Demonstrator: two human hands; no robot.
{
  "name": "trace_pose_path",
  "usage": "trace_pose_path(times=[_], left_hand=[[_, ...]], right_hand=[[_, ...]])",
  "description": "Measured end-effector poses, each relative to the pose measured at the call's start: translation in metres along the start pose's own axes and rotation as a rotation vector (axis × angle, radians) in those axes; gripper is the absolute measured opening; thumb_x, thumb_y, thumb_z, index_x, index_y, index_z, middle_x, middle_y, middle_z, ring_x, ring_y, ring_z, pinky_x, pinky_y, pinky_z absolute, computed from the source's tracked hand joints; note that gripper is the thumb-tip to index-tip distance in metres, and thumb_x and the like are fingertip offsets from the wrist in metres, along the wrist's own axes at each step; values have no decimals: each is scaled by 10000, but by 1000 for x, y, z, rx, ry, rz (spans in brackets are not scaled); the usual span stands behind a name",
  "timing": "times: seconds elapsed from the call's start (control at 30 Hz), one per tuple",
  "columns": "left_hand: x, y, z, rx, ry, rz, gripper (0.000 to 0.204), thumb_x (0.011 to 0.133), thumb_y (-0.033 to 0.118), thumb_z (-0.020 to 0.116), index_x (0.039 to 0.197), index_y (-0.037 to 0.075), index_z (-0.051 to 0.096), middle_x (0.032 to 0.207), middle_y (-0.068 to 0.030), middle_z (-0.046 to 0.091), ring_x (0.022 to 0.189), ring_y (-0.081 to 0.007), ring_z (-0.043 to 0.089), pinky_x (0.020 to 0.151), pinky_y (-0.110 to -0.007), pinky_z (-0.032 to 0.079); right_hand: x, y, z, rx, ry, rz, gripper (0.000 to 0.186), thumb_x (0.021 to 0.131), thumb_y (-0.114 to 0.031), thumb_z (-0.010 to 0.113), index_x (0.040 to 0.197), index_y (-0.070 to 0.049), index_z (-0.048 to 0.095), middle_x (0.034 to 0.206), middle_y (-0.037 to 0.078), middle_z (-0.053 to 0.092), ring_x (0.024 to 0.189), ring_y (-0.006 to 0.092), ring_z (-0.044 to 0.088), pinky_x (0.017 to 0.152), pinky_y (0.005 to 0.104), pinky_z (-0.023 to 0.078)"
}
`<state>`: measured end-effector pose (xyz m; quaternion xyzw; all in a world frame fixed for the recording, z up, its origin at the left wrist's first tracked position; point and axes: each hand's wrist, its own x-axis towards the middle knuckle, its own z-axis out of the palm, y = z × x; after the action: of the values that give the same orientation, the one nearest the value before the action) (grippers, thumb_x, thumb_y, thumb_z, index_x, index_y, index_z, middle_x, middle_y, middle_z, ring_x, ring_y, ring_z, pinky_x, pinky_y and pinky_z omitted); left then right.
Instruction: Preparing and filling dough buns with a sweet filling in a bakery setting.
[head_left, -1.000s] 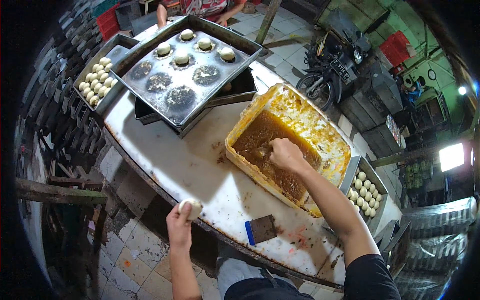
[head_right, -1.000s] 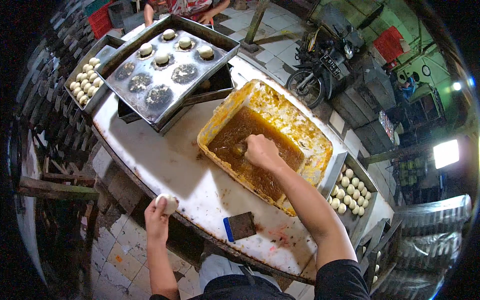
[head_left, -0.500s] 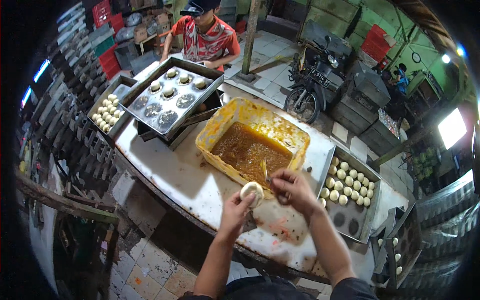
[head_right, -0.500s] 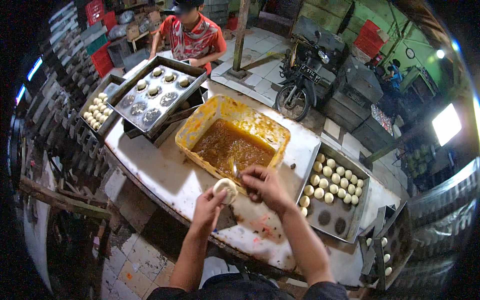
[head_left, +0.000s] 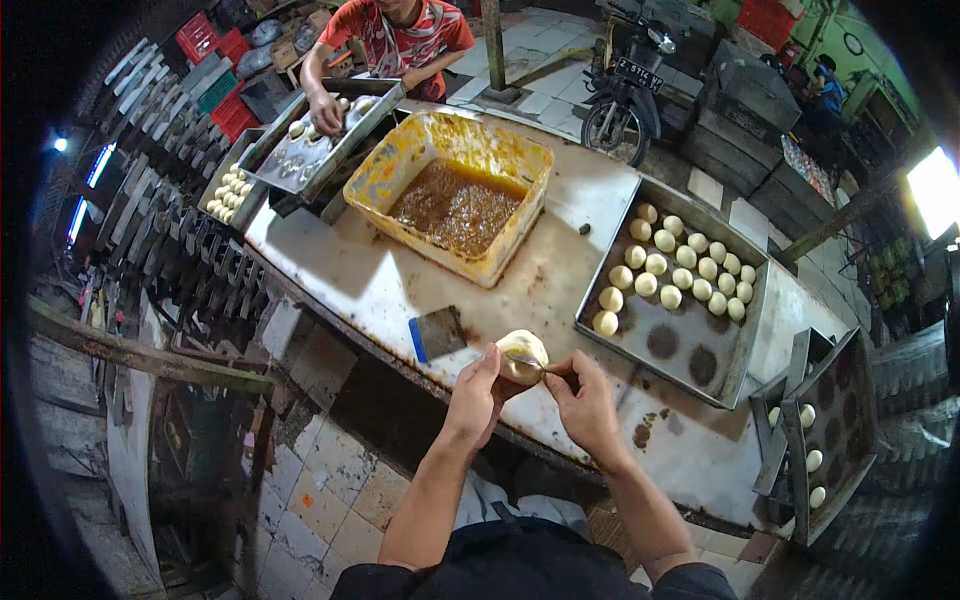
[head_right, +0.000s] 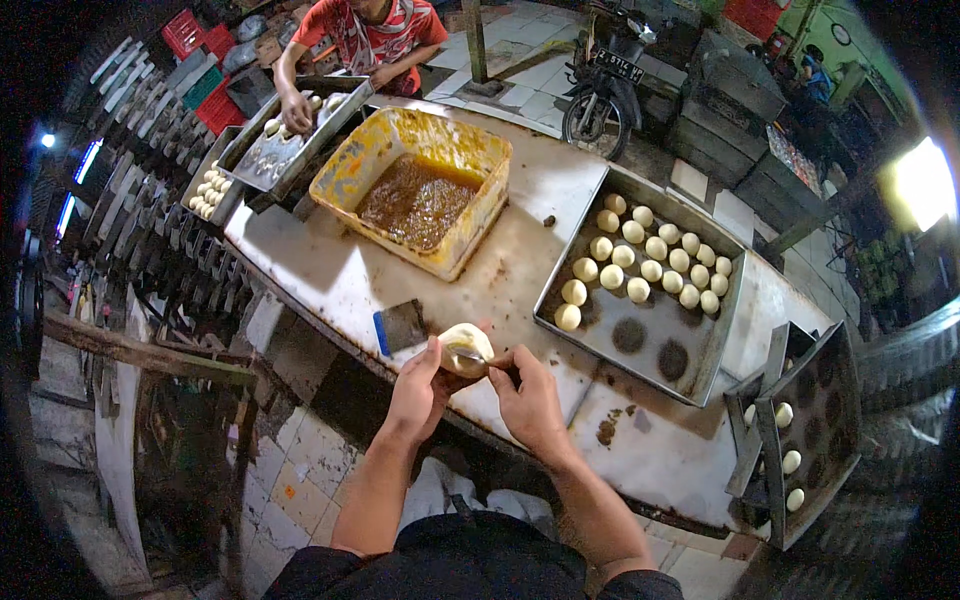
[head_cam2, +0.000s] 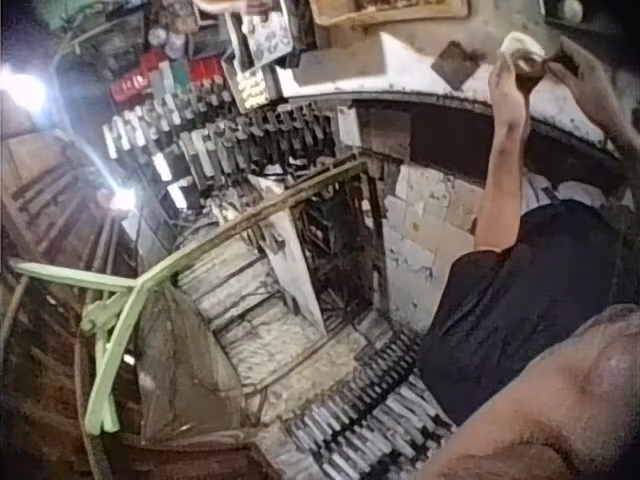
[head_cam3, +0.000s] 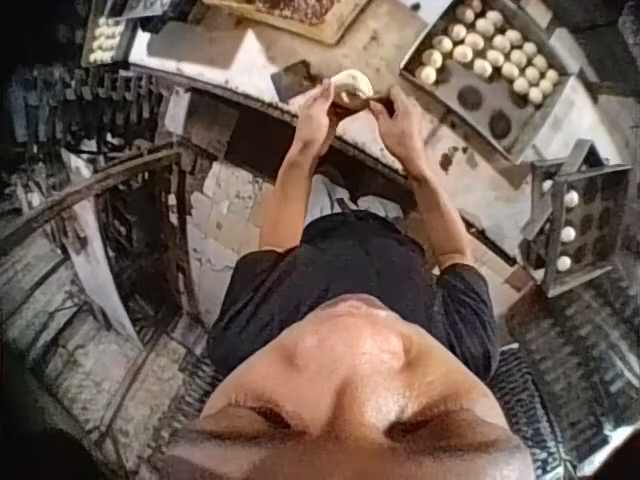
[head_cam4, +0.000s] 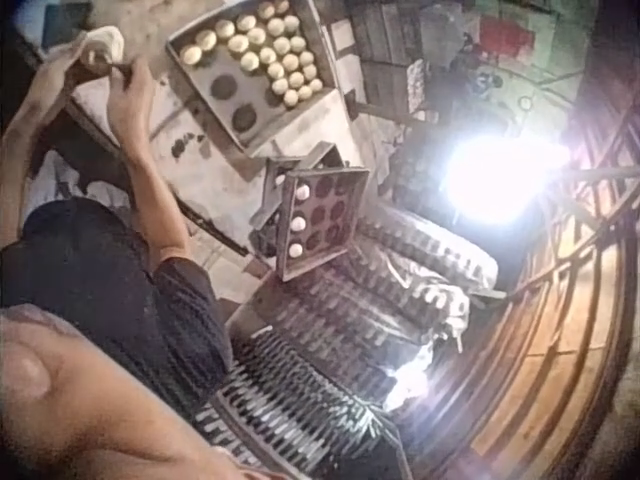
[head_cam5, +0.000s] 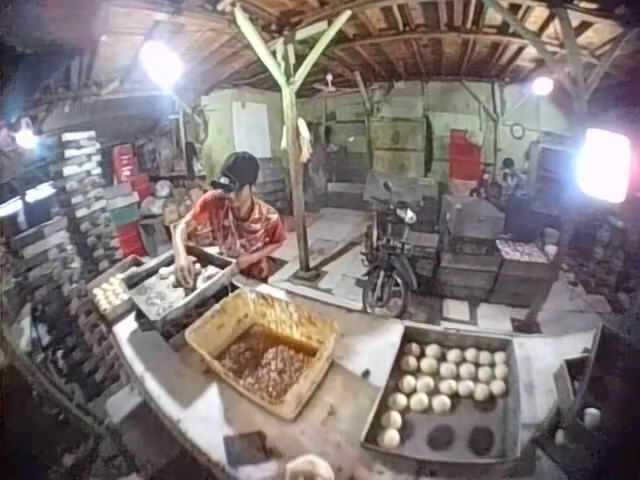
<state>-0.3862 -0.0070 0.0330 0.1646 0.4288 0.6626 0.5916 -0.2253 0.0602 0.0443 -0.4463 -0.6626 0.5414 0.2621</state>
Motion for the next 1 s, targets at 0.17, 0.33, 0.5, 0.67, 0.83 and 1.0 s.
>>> trace_pose_path(times=[0.17, 0.33, 0.5, 0.67, 0.83, 1.0], left_hand=[[-28, -27, -19, -202, 165, -192, 490, 1117, 322, 379, 1361, -76, 527, 1319, -198, 633, 1159, -301, 661, 1025, -469, 544], [-85, -30, -55, -267, 145, -61, 421, 1063, 240, 548, 1365, -52, 525, 1289, -143, 649, 1156, -268, 657, 1012, -462, 557], [-184, 9, -57, -15, -36, -19, 513, 955, 58, 693, 1424, 11, 491, 1309, -112, 631, 1153, -208, 649, 1015, -399, 569], [-300, 13, -96, 221, -122, 175, 419, 1034, 167, 629, 1409, 23, 510, 1273, -58, 601, 1131, -123, 606, 982, -316, 548], [-403, 26, -139, 332, 50, 334, 406, 1101, 315, 491, 1401, 44, 528, 1230, -54, 612, 1030, -93, 597, 852, -271, 527], [-463, 5, -185, -84, 220, 450, 249, 1033, 193, 599, 1237, 50, 600, 1041, -20, 604, 898, -89, 574, 797, -263, 501]], right_hand=[[-52, 75, 25, -43, 275, -345, 99, 879, 38, 714, 927, 40, 628, 901, 145, 660, 743, 218, 656, 668, 319, 519], [-65, 173, -3, -624, 399, -411, 89, 873, -21, 693, 955, 10, 705, 916, 173, 639, 936, 353, 600, 818, 458, 482], [-94, 108, 25, -408, 221, -313, 463, 804, -134, 787, 1243, -24, 688, 1304, 171, 603, 1233, 347, 545, 1086, 437, 409], [-200, -31, 115, 322, -521, -267, 695, 822, -249, 838, 1427, -22, 584, 1470, 144, 498, 1389, 257, 445, 1168, 396, 336], [-299, -69, 200, 310, -426, -395, 328, 854, -5, 766, 1182, -21, 750, 1348, 110, 590, 1260, 237, 578, 1046, 341, 479], [-368, -84, 254, 254, -637, -290, 242, 829, 68, 741, 1065, 13, 732, 1071, 76, 718, 1010, 152, 671, 912, 293, 532]])
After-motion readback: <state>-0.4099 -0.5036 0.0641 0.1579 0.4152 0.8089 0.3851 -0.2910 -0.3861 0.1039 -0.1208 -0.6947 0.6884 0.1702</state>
